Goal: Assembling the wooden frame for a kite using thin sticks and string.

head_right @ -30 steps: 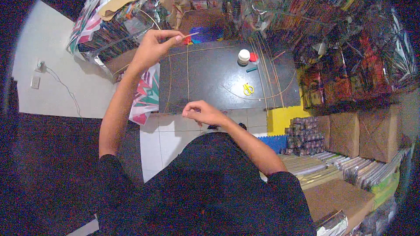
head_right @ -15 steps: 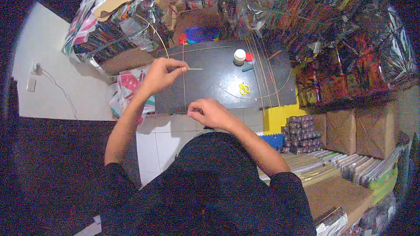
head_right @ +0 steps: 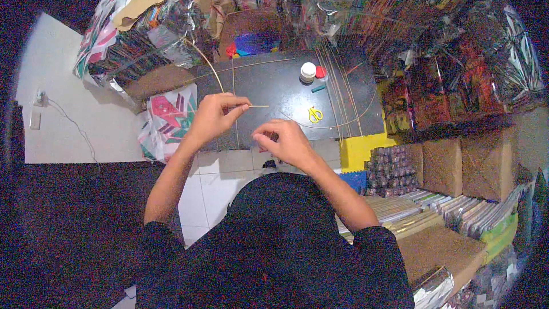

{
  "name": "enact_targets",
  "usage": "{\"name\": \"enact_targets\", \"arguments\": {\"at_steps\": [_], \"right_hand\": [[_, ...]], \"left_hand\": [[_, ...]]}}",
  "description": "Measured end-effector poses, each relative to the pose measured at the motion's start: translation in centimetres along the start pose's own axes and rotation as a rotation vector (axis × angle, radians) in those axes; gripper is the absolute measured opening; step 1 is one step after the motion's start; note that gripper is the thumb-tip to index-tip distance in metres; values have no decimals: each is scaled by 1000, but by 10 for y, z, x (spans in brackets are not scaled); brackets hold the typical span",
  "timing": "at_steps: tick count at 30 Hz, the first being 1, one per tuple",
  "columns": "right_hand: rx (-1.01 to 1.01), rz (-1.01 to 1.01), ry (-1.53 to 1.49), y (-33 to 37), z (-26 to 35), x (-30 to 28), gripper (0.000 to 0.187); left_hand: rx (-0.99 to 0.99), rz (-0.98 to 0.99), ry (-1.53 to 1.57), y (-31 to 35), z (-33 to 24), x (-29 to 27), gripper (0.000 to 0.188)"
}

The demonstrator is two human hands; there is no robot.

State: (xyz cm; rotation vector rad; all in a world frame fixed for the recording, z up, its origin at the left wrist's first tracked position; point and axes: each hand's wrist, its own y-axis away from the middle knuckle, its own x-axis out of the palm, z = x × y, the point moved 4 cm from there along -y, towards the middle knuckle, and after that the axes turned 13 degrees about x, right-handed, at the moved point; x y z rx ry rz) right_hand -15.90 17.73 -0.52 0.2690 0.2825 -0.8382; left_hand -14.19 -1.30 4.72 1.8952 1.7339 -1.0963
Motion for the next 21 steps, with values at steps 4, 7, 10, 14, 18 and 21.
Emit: {"name": "enact_targets", "arguments": {"at_steps": [4, 7, 10, 14, 18, 21], "right_hand": [[38, -63, -17, 0, -3, -6, 16], [12, -132, 14, 0, -3, -12, 16], [11, -187, 29, 0, -3, -18, 15], [-38, -281, 50, -1, -2, -28, 13], [5, -331, 60, 0, 6, -35, 13], [-21, -356, 28, 0, 3, -38, 14]], "left_hand": [[4, -16, 13, 3, 3, 4, 17], [-2, -15, 23, 4, 4, 5, 17], [-9, -2, 15, 4, 0, 4, 16], [-14, -3, 11, 6, -2, 6, 16], [-12, -11, 47, 9, -2, 8, 16], [-11, 10, 46, 8, -6, 8, 16]]}}
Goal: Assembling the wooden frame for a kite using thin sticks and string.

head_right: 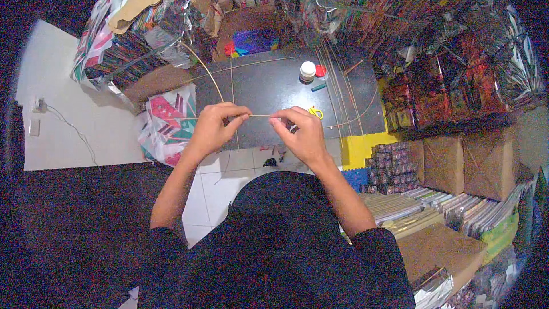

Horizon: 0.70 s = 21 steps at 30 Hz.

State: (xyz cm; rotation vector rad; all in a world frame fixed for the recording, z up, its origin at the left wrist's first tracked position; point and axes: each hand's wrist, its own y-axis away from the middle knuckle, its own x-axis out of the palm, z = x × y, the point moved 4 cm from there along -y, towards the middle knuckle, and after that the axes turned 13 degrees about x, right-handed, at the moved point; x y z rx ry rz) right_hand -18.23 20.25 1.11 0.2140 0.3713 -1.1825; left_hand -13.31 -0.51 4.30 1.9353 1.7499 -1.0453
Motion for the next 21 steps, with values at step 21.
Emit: {"name": "enact_targets", "arguments": {"at_steps": [21], "right_hand": [[361, 5, -398, 14, -57, 6, 13]], "left_hand": [[-130, -646, 184, 31, 25, 2, 16]]}}
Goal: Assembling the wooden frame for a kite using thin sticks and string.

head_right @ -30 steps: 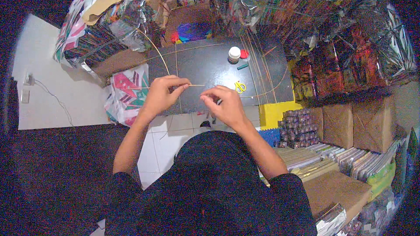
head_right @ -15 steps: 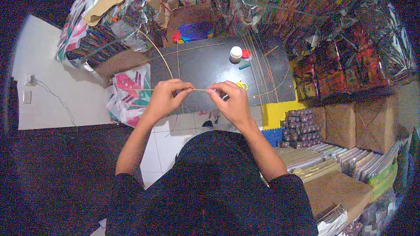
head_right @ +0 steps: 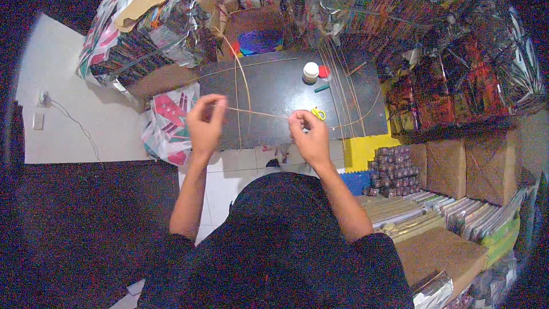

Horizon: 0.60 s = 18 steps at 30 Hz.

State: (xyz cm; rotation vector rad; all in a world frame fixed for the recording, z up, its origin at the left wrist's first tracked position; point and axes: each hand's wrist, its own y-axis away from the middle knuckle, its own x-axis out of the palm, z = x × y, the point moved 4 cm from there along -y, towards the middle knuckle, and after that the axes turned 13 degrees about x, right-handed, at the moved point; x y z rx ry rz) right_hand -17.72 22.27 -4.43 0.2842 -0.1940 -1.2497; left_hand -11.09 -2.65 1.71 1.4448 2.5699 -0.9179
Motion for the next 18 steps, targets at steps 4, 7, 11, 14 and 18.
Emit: {"name": "enact_targets", "arguments": {"at_steps": [4, 7, 11, 14, 18], "right_hand": [[65, 7, -99, 4, -12, -12, 15], [135, -2, -161, 5, -22, -19, 15], [171, 28, -166, 7, -32, -28, 14], [181, 23, -150, 8, -42, -33, 14], [169, 45, -86, 12, -51, -36, 15]], "left_hand": [[-376, -279, 325, 15, 48, -33, 26], [-640, -295, 532, 20, 72, -40, 33], [-582, -316, 765, 11, 74, -46, 40], [-516, -380, 775, 2, 83, -54, 39], [-464, -440, 765, -4, 102, -66, 33]]}}
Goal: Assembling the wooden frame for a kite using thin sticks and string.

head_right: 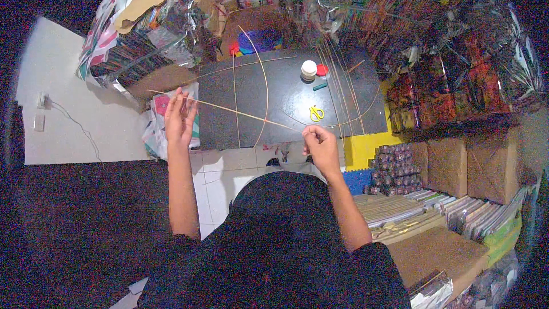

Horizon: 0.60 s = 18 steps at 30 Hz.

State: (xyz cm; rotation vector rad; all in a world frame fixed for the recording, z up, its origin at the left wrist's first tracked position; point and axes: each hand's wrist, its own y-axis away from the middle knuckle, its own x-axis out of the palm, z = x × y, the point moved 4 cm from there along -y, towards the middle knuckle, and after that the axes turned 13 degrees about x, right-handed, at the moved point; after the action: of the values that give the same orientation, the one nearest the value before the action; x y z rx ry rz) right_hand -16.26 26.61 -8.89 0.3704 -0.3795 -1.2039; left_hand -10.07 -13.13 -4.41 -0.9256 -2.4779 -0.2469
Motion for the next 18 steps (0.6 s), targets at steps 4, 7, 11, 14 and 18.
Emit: {"name": "enact_targets", "arguments": {"at_steps": [4, 7, 11, 14, 18], "right_hand": [[6, 5, -22, 3, -5, -1, 13], [20, -9, -19, 5, -5, -1, 13], [26, -10, -9, 5, -6, 0, 13], [12, -17, 25, 5, -8, 1, 13], [-25, -15, -9, 5, -11, 2, 13]], "left_hand": [[-5, 57, -13, -9, 8, -10, 32], [-3, 63, -8, -9, 12, -6, 30], [8, 30, 2, -8, 15, -3, 35], [14, -29, -5, -7, 20, -1, 34], [-9, -53, 59, -8, 30, -4, 42]]}}
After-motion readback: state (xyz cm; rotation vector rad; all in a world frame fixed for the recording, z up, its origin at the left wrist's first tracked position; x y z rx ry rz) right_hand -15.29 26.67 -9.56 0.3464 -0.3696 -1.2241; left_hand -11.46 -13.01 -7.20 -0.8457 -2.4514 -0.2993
